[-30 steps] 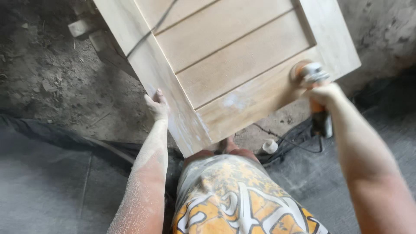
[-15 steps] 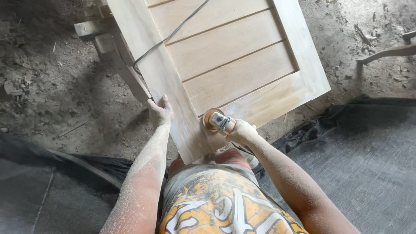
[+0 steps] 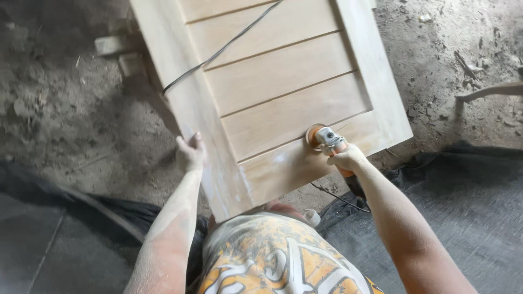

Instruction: The person sands a wooden door using a power sander, moving the tool across the panels and frame while holding the door by hand.

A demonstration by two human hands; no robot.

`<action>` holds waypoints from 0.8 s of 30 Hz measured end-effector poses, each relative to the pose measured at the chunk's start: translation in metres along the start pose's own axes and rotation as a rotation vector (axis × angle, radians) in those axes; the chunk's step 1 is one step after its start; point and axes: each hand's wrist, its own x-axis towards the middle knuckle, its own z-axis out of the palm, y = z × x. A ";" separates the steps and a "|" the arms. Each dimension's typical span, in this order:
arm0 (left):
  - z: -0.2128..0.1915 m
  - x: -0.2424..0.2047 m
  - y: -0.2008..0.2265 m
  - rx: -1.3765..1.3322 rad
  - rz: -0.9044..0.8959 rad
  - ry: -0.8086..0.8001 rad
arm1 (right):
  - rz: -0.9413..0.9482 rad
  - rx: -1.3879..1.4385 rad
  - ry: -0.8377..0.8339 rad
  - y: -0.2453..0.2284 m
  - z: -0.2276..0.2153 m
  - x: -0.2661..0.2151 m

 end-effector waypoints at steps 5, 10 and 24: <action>0.029 0.019 -0.030 0.089 0.084 0.127 | -0.046 0.034 0.081 0.058 -0.056 0.080; 0.035 0.025 -0.045 0.039 0.087 0.108 | -0.023 0.066 0.135 0.097 -0.110 0.119; 0.021 0.008 -0.026 0.060 0.015 0.052 | 0.221 0.570 0.204 0.173 -0.141 0.123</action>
